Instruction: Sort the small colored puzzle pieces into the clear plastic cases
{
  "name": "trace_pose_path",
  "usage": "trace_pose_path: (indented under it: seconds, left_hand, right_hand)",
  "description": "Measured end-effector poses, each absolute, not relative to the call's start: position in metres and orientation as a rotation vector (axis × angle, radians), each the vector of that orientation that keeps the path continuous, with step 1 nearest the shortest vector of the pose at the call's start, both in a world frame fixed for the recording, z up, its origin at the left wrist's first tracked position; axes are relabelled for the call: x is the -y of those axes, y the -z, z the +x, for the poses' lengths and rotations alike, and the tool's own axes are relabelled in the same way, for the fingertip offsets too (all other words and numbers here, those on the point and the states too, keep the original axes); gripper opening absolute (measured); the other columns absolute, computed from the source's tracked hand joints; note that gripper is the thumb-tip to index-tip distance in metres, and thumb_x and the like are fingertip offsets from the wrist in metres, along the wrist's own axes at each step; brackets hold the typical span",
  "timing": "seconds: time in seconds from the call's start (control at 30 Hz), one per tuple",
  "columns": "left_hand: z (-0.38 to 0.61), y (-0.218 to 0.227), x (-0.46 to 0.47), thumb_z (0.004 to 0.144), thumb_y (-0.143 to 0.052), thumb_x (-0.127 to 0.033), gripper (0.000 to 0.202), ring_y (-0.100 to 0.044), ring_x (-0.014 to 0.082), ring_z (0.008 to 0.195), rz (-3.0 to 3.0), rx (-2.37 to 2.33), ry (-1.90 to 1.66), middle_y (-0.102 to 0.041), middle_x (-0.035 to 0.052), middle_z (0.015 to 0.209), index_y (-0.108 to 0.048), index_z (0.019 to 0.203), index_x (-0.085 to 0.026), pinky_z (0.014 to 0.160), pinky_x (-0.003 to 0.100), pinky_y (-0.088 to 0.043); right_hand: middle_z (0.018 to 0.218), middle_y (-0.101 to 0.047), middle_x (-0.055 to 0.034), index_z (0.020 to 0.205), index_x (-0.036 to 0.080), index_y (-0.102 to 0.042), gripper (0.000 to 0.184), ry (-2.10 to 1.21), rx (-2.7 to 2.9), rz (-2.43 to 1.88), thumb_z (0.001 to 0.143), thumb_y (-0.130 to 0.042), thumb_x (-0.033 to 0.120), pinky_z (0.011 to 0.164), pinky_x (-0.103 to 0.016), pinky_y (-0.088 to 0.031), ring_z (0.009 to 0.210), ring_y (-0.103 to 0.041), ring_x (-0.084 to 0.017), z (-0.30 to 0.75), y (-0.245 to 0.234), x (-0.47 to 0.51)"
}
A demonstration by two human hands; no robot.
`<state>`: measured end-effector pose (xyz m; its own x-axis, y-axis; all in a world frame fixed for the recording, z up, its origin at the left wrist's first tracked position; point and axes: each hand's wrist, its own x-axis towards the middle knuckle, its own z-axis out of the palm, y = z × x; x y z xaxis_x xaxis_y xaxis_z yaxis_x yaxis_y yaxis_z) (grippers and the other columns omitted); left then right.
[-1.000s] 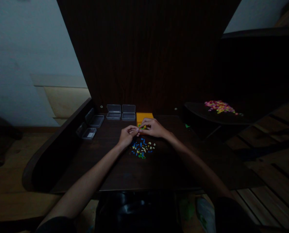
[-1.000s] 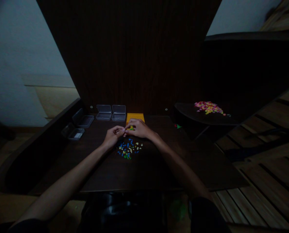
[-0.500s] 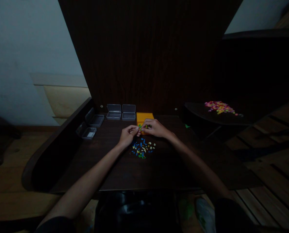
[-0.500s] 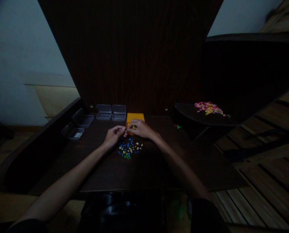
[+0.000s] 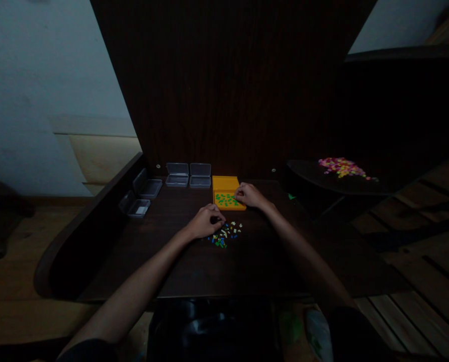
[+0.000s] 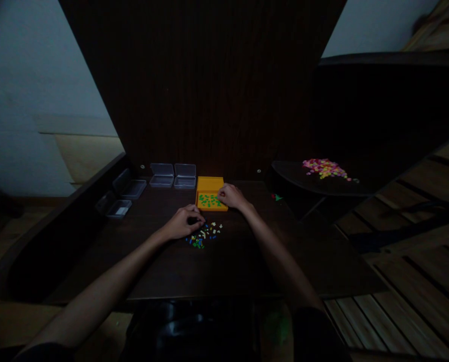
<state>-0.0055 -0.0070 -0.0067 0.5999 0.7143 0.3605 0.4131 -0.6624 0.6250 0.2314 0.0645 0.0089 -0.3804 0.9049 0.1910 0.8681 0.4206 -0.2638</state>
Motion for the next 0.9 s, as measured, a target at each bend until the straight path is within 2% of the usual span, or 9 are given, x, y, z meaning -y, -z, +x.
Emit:
trace_pose_path:
  seconds: [0.43,0.7,0.9]
  left_hand:
    - [-0.004,0.007,0.012,0.078,-0.059,-0.013,0.017,-0.056,0.0178,0.082,2.415,-0.852,-0.699,-0.062,0.0044,0.081,-0.072,0.087,-0.019,0.076,0.028,-0.044]
    - [-0.009,0.004,0.01,0.077,-0.058,-0.011,0.018,-0.059,0.0166,0.078,2.43,-0.775,-0.617,-0.063,0.0044,0.083,-0.072,0.084,-0.018,0.074,0.027,-0.045]
    - [-0.015,-0.003,0.008,0.075,-0.059,-0.011,0.019,-0.059,0.0172,0.08,2.459,-0.74,-0.587,-0.062,0.0048,0.084,-0.073,0.085,-0.018,0.076,0.027,-0.045]
  right_hand:
    - [0.078,-0.065,-0.004,0.08,0.016,-0.075,0.017,-0.132,2.378,-1.537,0.078,-0.059,0.013,0.061,-0.021,-0.036,0.069,-0.055,-0.013,0.228,-0.013,-0.059]
    - [0.077,-0.061,-0.0016,0.088,0.015,-0.074,0.016,-0.6,2.601,-0.958,0.079,-0.062,0.014,0.061,-0.02,-0.04,0.066,-0.053,-0.01,0.213,-0.026,-0.009]
    - [0.077,-0.061,-0.0015,0.085,0.017,-0.074,0.015,-0.588,2.719,-0.959,0.079,-0.062,0.011,0.064,-0.021,-0.04,0.068,-0.054,-0.011,0.197,-0.02,0.018]
